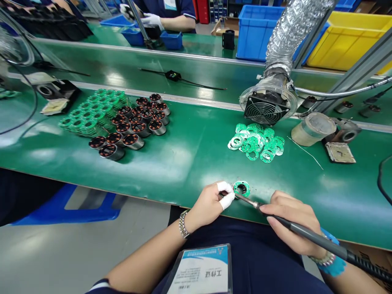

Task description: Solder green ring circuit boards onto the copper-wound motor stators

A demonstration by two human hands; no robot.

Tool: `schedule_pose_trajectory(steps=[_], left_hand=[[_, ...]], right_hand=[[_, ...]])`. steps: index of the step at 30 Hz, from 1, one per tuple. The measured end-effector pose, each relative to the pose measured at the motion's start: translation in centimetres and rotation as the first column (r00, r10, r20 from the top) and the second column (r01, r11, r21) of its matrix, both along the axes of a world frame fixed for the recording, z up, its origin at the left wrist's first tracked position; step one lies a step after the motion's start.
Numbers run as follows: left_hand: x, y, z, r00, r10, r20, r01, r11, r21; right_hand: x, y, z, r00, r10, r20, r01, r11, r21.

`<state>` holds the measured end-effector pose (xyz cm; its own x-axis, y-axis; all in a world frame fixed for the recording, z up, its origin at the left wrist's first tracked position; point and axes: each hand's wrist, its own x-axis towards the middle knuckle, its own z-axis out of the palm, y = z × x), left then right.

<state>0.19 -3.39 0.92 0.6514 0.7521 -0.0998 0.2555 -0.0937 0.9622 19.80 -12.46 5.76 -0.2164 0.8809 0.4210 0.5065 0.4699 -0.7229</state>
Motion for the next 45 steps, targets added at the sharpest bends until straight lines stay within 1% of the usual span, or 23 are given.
schedule_pose_trajectory(steps=[3,5,9,13,15,19,24,30,34,36,37,39,40,41,42,43,44,45], left_hand=[[0.0,0.0,-0.1,1.0,0.001,-0.001,-0.001,1.0,-0.003],[0.0,0.0,-0.1,1.0,-0.003,0.0,0.003,1.0,-0.015],[0.0,0.0,-0.1,1.0,-0.009,0.011,0.009,0.999,-0.048],[-0.1,-0.1,-0.2,1.0,-0.01,-0.002,0.01,0.997,-0.074],[-0.1,-0.1,-0.5,1.0,-0.018,0.004,0.019,0.996,-0.092],[-0.3,-0.1,-1.0,1.0,-0.004,0.012,0.005,0.995,-0.096],[-0.6,0.2,-0.9,0.999,-0.002,0.041,0.006,0.994,-0.105],[-0.9,0.2,-1.0,0.998,-0.026,-0.058,0.024,0.999,-0.03],[-0.9,0.1,-0.9,0.998,-0.023,-0.05,0.022,0.999,-0.025],[-0.9,0.2,-0.7,0.999,-0.027,-0.045,0.024,0.997,-0.067],[-0.8,0.3,-0.6,0.999,-0.032,-0.033,0.027,0.992,-0.126],[-0.8,0.4,-0.4,0.999,-0.049,0.002,0.047,0.961,-0.274],[-0.9,0.4,-0.3,0.998,-0.06,0.005,0.059,0.95,-0.307],[-1.0,0.4,-0.2,0.997,-0.071,-0.017,0.063,0.958,-0.278],[-1.1,0.3,-0.2,0.995,-0.077,-0.066,0.065,0.982,-0.176],[-1.3,0.2,-0.2,0.988,-0.075,-0.133,0.074,0.997,-0.01],[-1.6,0.2,-0.2,0.977,-0.061,-0.206,0.101,0.977,0.187],[-1.8,0.1,-0.3,0.962,-0.039,-0.271,0.144,0.914,0.379]], right_hand=[[0.3,-0.2,0.0,1.0,-0.024,-0.009,0.025,1.0,0.018],[0.5,-0.1,-0.4,0.998,-0.068,0.0,0.068,0.997,0.024],[0.3,0.9,-2.1,0.985,-0.152,0.08,0.152,0.988,-0.001],[-0.6,2.3,-3.8,0.986,-0.116,0.124,0.128,0.987,-0.1],[-1.0,2.6,-4.4,0.986,-0.113,0.122,0.127,0.985,-0.114],[-1.4,2.7,-4.7,0.987,-0.126,0.104,0.134,0.989,-0.068],[-1.4,3.1,-4.7,0.986,-0.123,0.109,0.128,0.991,-0.035],[-1.1,3.5,-5.1,0.996,-0.069,0.063,0.071,0.997,-0.028],[-1.0,3.6,-5.4,0.995,-0.078,0.066,0.081,0.996,-0.048],[-0.9,3.6,-5.5,0.993,-0.087,0.079,0.092,0.994,-0.056],[-1.0,3.6,-5.4,0.992,-0.092,0.083,0.097,0.994,-0.059],[-1.0,3.6,-5.4,0.991,-0.099,0.089,0.104,0.993,-0.062],[-1.0,3.6,-5.3,0.991,-0.101,0.089,0.106,0.992,-0.061],[-1.0,3.6,-5.3,0.991,-0.099,0.087,0.105,0.993,-0.059],[-1.0,3.6,-5.3,0.992,-0.098,0.083,0.102,0.993,-0.056],[-1.0,3.6,-5.2,0.992,-0.094,0.08,0.098,0.994,-0.051],[-1.1,3.6,-5.2,0.993,-0.091,0.077,0.094,0.994,-0.049],[-1.1,3.6,-5.2,0.993,-0.088,0.075,0.091,0.995,-0.044]])
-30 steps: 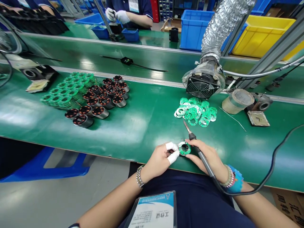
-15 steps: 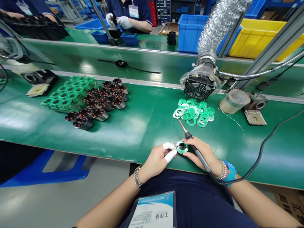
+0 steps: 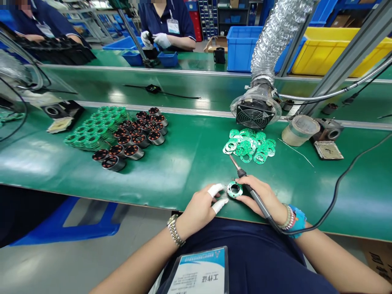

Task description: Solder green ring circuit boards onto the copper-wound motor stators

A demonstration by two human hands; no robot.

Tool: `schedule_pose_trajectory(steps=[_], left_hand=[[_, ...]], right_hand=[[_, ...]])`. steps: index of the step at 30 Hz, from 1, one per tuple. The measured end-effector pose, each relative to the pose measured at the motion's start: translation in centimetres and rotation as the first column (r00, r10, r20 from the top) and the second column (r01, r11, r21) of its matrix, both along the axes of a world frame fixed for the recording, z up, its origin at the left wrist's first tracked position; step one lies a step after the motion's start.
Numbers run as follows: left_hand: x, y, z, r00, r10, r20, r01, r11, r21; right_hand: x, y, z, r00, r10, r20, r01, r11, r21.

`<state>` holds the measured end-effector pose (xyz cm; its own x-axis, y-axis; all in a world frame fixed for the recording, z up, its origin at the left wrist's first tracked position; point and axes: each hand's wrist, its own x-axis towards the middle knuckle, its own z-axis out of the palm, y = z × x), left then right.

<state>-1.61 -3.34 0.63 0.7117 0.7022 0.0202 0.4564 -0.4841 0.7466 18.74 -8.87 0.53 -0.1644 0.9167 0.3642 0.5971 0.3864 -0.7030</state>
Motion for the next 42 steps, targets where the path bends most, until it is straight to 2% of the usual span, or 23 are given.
schedule_pose_trajectory(steps=[1,3,5,7,9,10,11,12,14,15,16,17,19,21,24,26,28,29,31,32,33,35,42], left_hand=[[-0.2,-0.1,-0.1,0.998,-0.032,-0.05,0.041,0.981,0.19],[-0.6,-0.2,-0.3,0.988,-0.082,-0.134,0.134,0.882,0.451],[-0.6,-0.2,-0.3,0.979,-0.099,-0.18,0.186,0.801,0.569],[-0.2,-0.1,-0.3,0.973,-0.094,-0.211,0.2,0.801,0.564],[0.6,0.0,0.0,0.973,-0.068,-0.221,0.162,0.882,0.442],[1.0,0.1,0.2,0.977,-0.051,-0.208,0.118,0.938,0.326],[1.4,0.1,0.3,0.983,-0.038,-0.182,0.069,0.984,0.165],[1.7,0.2,0.5,0.989,-0.029,-0.145,0.026,0.999,-0.026],[1.9,0.1,0.7,0.998,-0.009,-0.069,-0.016,0.933,-0.359],[1.8,0.1,0.7,0.999,0.007,-0.048,-0.026,0.905,-0.426],[1.5,0.0,0.7,0.999,0.019,-0.037,-0.032,0.912,-0.408],[1.2,0.0,0.6,0.999,0.026,-0.035,-0.035,0.95,-0.312],[0.5,-0.2,0.3,0.999,0.004,-0.045,-0.004,1.0,-0.004],[0.2,-0.2,0.0,0.995,-0.042,-0.089,0.062,0.969,0.238],[0.6,-0.2,-0.1,0.984,-0.028,-0.174,0.086,0.939,0.333],[1.4,-0.1,0.2,0.986,0.02,-0.166,0.018,0.974,0.224],[1.9,0.1,0.6,0.994,0.058,-0.09,-0.067,0.992,-0.107],[1.9,0.2,0.8,0.996,0.08,-0.036,-0.087,0.942,-0.324],[1.7,0.6,1.0,0.99,0.12,0.07,-0.041,0.733,-0.679],[1.4,0.8,1.0,0.984,0.138,0.111,-0.003,0.637,-0.771],[1.1,0.9,1.0,0.979,0.152,0.139,0.026,0.578,-0.815],[0.7,1.2,0.9,0.974,0.16,0.159,0.045,0.553,-0.832],[2.2,1.2,0.8,0.982,0.185,0.046,-0.084,0.636,-0.767]], right_hand=[[0.0,0.0,0.0,1.0,0.002,0.001,-0.002,1.0,0.003],[0.0,0.0,0.0,1.0,0.003,0.006,-0.003,1.0,0.008],[0.0,0.0,0.0,1.0,0.007,0.009,-0.008,1.0,0.009],[0.1,0.0,-0.1,1.0,0.013,0.005,-0.013,1.0,0.007],[0.1,0.0,-0.1,1.0,0.015,-0.004,-0.015,1.0,0.0],[0.0,0.0,-0.1,1.0,0.015,-0.007,-0.015,1.0,-0.004],[0.0,0.0,-0.1,1.0,0.015,-0.009,-0.015,1.0,-0.007],[0.0,-0.1,-0.1,1.0,0.014,-0.011,-0.014,1.0,-0.01],[0.0,-0.1,0.0,1.0,0.017,-0.01,-0.017,1.0,-0.013],[0.0,-0.1,0.0,1.0,0.019,-0.011,-0.019,1.0,-0.013],[0.0,-0.1,0.0,1.0,0.019,-0.012,-0.019,1.0,-0.012],[0.1,-0.1,0.0,1.0,0.019,-0.015,-0.019,1.0,-0.014],[0.1,-0.1,0.1,1.0,0.023,-0.019,-0.023,1.0,-0.017],[0.1,-0.1,0.1,0.999,0.028,-0.016,-0.029,0.999,-0.025],[0.1,0.0,0.1,0.999,0.031,-0.014,-0.031,0.999,-0.018],[0.1,-0.1,0.0,0.999,0.03,-0.015,-0.031,0.999,-0.013],[0.1,-0.1,0.0,1.0,0.027,-0.01,-0.028,1.0,-0.012],[0.1,-0.1,0.0,1.0,0.025,-0.007,-0.025,1.0,-0.011],[0.1,-0.1,-0.1,1.0,0.017,0.0,-0.017,1.0,-0.006],[0.1,-0.1,-0.1,1.0,0.015,0.003,-0.015,1.0,-0.003],[0.1,-0.1,-0.1,1.0,0.016,0.005,-0.016,1.0,0.0],[0.1,-0.1,-0.1,1.0,0.016,0.005,-0.016,1.0,-0.001],[0.1,0.0,0.0,1.0,0.017,0.005,-0.017,1.0,-0.006]])
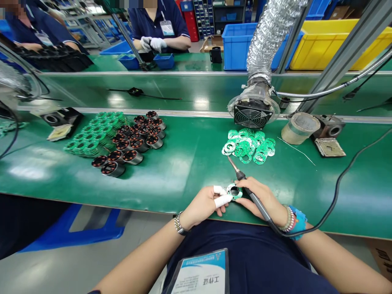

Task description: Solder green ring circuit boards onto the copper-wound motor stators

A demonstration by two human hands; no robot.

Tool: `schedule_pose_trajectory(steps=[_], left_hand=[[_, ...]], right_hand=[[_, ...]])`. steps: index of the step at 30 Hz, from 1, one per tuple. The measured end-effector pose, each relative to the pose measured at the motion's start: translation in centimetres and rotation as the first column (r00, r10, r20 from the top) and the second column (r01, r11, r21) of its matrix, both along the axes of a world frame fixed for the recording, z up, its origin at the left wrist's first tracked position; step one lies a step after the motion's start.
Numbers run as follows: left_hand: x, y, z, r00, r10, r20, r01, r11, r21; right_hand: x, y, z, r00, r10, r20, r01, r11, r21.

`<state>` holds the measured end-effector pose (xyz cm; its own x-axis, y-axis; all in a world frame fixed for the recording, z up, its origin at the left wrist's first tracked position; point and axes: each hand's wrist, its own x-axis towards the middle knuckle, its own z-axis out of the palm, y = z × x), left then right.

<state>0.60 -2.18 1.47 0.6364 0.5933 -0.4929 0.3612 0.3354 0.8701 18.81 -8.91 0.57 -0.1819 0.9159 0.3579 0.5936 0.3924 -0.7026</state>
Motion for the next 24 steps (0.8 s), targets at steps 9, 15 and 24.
schedule_pose_trajectory(steps=[9,15,24], left_hand=[[-0.8,1.2,0.1,0.985,-0.035,-0.171,0.099,0.918,0.385],[-0.9,1.4,0.1,0.971,-0.13,-0.2,0.237,0.626,0.743],[-0.9,-0.8,-0.9,0.933,0.01,-0.361,0.314,0.471,0.824]], right_hand=[[-0.1,0.0,0.1,1.0,0.002,0.014,-0.002,1.0,0.006],[0.3,0.1,0.5,1.0,0.011,0.017,-0.011,1.0,0.009],[-0.9,-0.5,0.9,0.997,-0.026,0.079,0.021,0.998,0.062]])
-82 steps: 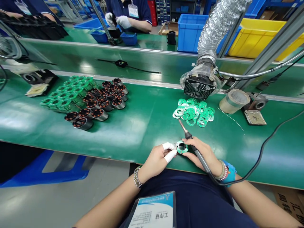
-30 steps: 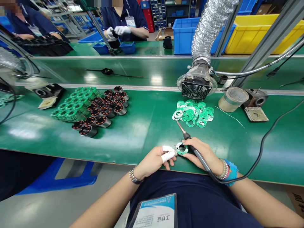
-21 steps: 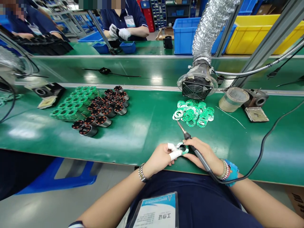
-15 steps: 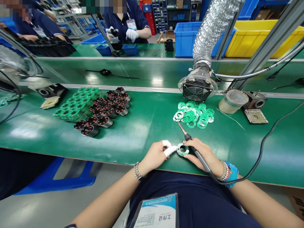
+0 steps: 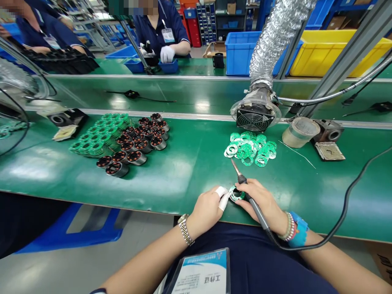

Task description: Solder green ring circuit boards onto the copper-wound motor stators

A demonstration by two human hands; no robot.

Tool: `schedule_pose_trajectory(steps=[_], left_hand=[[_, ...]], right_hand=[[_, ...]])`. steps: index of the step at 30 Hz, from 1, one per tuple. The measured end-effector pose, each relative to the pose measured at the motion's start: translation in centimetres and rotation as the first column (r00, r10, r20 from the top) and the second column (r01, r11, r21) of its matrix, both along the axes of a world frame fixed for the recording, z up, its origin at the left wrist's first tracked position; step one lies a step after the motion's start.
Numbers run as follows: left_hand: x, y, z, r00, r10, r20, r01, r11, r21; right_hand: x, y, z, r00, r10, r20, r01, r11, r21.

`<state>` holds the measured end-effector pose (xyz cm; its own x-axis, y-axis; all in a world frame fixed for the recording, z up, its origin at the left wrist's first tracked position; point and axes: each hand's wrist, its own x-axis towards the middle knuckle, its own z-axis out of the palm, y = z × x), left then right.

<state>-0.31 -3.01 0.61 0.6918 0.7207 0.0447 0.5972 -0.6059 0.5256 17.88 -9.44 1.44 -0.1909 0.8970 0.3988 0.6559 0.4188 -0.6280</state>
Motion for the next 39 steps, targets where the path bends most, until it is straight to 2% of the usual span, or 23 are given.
schedule_pose_trajectory(steps=[2,3,5,6,7,8,10,11,14,16,17,19,20,21,22,24,25,26,28,30,32,37,39], left_hand=[[0.2,0.4,0.1,0.999,-0.001,0.043,0.008,0.986,-0.166],[0.3,0.6,0.3,0.997,0.008,0.073,0.015,0.951,-0.308],[0.3,1.0,0.5,0.991,0.034,0.13,0.047,0.819,-0.572],[0.2,1.2,0.6,0.988,0.037,0.151,0.067,0.778,-0.625],[0.0,1.4,0.7,0.986,0.024,0.164,0.082,0.792,-0.606],[-0.3,1.6,0.7,0.986,-0.012,0.167,0.098,0.85,-0.517],[-1.1,1.9,0.5,0.983,-0.135,0.126,0.16,0.964,-0.212],[-1.4,2.1,0.3,0.977,-0.197,0.087,0.202,0.978,-0.052],[-1.8,2.3,-0.2,0.952,-0.305,-0.027,0.302,0.922,0.24],[-1.5,2.2,-0.4,0.951,-0.3,-0.072,0.308,0.908,0.282],[-1.1,2.0,-0.3,0.959,-0.272,-0.081,0.284,0.923,0.258],[-0.2,1.7,0.0,0.985,-0.167,-0.047,0.172,0.979,0.112],[0.2,1.6,0.3,0.994,-0.106,-0.009,0.105,0.994,-0.031],[0.4,1.5,0.6,0.998,-0.046,0.034,0.053,0.975,-0.217],[0.6,1.5,0.8,0.997,0.007,0.078,0.026,0.91,-0.413],[0.4,1.6,1.2,0.987,0.081,0.142,0.041,0.721,-0.691],[0.2,1.7,1.2,0.98,0.109,0.165,0.052,0.663,-0.747],[-0.1,1.9,1.1,0.973,0.132,0.19,0.058,0.655,-0.753],[-0.7,2.1,0.7,0.96,0.136,0.246,0.068,0.736,-0.674],[-1.0,2.3,0.2,0.952,0.092,0.294,0.09,0.829,-0.551],[-1.1,2.5,-0.1,0.946,0.029,0.324,0.122,0.891,-0.438],[-0.4,2.8,0.0,0.928,-0.08,0.365,0.185,0.947,-0.263],[0.1,2.8,0.2,0.928,-0.042,0.369,0.17,0.932,-0.321]], right_hand=[[-0.2,0.1,-0.3,1.0,-0.01,0.024,0.01,1.0,0.0],[-0.2,0.2,-0.4,0.999,-0.015,0.032,0.015,1.0,0.0],[-0.2,0.2,-0.6,0.999,-0.023,0.04,0.023,1.0,0.003],[-0.1,0.2,-0.7,0.999,-0.025,0.039,0.025,1.0,0.002],[-0.1,0.2,-0.8,0.999,-0.026,0.034,0.026,1.0,0.0],[-0.1,0.2,-0.8,0.999,-0.023,0.029,0.023,1.0,-0.004],[-0.1,0.2,-0.9,1.0,-0.019,0.017,0.019,1.0,-0.007],[-0.1,0.2,-1.0,1.0,-0.017,0.012,0.017,1.0,-0.006],[-0.2,0.1,-1.1,1.0,-0.015,0.003,0.015,1.0,-0.001],[-0.2,0.1,-1.2,1.0,-0.014,0.0,0.014,1.0,0.003],[-0.2,0.1,-1.2,1.0,-0.013,0.001,0.013,1.0,0.005],[-0.2,0.1,-1.2,1.0,-0.012,0.005,0.012,1.0,0.011],[-0.2,0.1,-1.2,1.0,-0.011,0.008,0.01,1.0,0.015],[-0.2,0.1,-1.2,1.0,-0.009,0.011,0.009,1.0,0.019],[-0.2,0.1,-1.2,1.0,-0.009,0.013,0.009,1.0,0.023],[-0.2,0.1,-1.2,1.0,-0.007,0.016,0.007,0.999,0.032],[-0.2,0.1,-1.2,1.0,-0.008,0.017,0.007,0.999,0.037],[-0.2,0.1,-1.2,1.0,-0.009,0.016,0.008,0.999,0.04],[-0.3,0.1,-1.3,1.0,-0.009,0.012,0.009,0.999,0.045],[-0.3,0.1,-1.3,1.0,-0.008,0.005,0.008,0.999,0.048],[-0.3,0.1,-1.3,1.0,-0.004,0.001,0.004,0.999,0.046],[-0.3,0.1,-1.2,1.0,0.002,-0.005,-0.002,0.999,0.038],[-0.3,0.1,-1.1,1.0,0.001,-0.005,-0.001,0.999,0.032]])
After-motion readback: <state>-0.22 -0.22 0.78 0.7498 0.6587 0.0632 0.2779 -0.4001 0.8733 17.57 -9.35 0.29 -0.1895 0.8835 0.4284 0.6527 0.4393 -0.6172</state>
